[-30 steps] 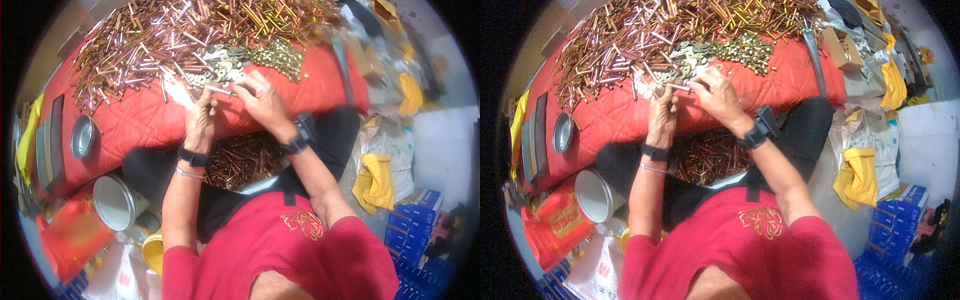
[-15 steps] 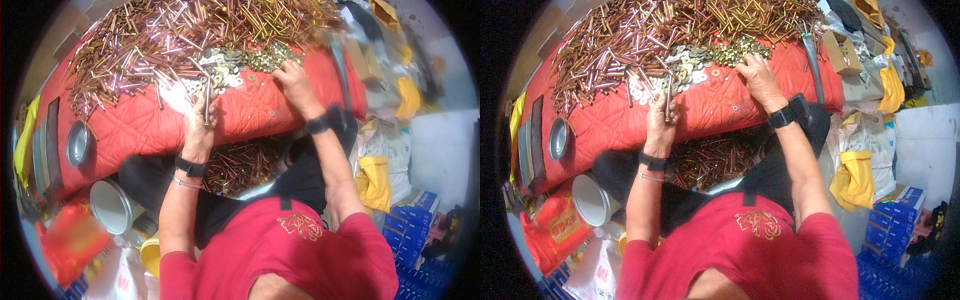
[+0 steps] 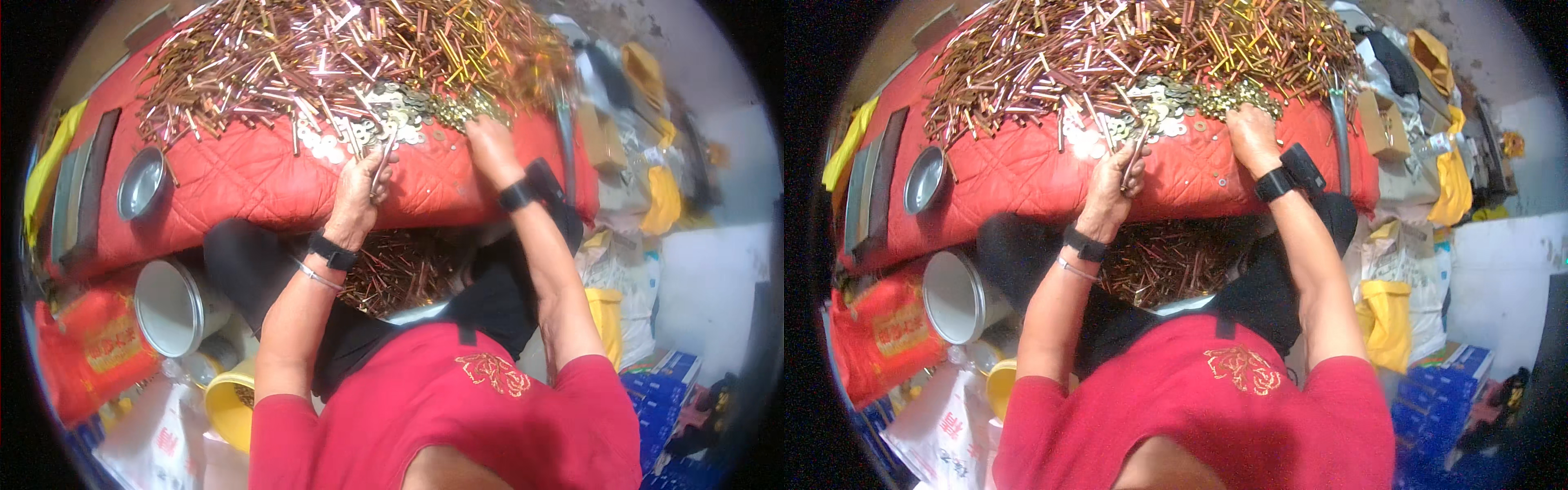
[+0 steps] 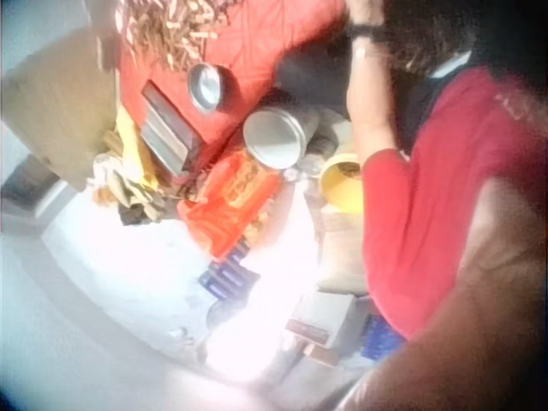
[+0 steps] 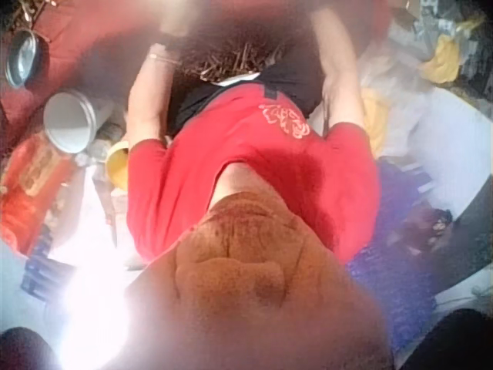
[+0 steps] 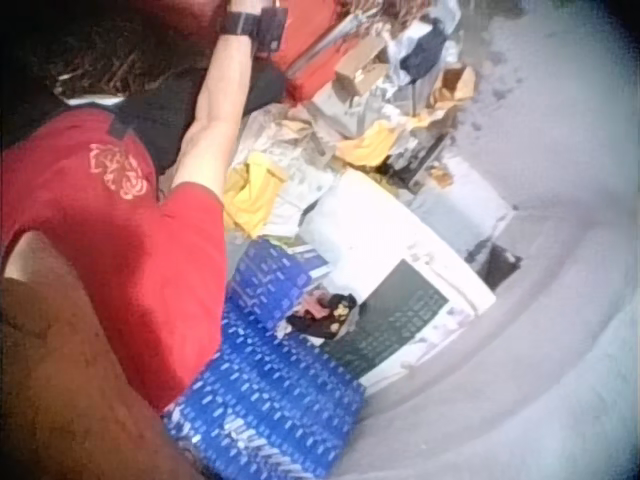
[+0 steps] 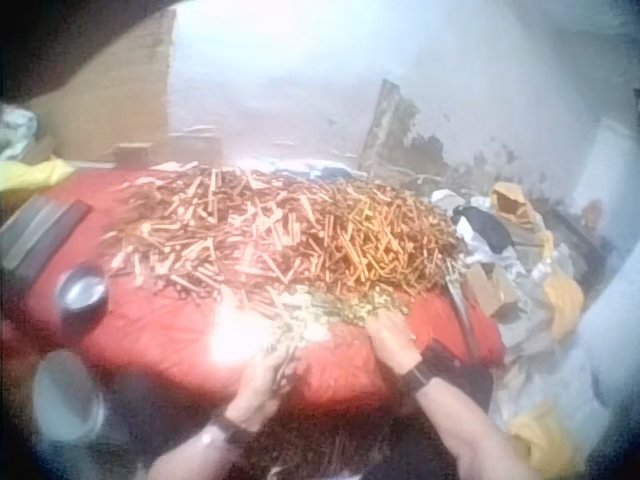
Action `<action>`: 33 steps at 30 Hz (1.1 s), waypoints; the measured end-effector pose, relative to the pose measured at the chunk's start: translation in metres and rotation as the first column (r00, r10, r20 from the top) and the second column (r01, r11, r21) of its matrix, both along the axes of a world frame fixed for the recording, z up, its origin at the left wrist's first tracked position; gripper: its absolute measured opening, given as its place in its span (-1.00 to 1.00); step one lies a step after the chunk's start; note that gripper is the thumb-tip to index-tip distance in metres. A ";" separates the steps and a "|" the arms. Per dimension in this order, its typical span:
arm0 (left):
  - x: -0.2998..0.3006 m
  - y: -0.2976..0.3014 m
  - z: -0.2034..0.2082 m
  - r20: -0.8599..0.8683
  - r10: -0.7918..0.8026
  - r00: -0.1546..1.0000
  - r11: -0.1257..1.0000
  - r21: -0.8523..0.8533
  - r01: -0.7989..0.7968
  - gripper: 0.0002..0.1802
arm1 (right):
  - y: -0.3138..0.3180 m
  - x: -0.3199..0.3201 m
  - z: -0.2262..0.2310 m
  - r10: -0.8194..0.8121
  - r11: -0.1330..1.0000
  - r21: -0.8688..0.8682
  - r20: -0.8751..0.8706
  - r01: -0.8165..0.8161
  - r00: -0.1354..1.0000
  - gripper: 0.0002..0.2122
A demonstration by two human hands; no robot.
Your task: The recorder is assembling small metal tubes and washers on a padded workspace.
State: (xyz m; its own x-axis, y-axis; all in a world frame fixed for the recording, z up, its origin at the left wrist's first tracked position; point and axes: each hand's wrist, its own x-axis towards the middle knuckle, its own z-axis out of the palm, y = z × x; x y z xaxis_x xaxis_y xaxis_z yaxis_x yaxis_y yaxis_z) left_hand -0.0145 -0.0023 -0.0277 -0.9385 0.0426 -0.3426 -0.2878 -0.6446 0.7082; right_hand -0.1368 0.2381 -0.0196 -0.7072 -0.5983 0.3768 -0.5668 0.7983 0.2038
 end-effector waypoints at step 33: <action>0.007 0.001 0.021 -0.205 -0.246 0.947 0.967 -0.125 0.224 -0.73 | -0.058 0.082 0.045 0.704 0.097 -0.891 0.377 0.444 0.602 -0.88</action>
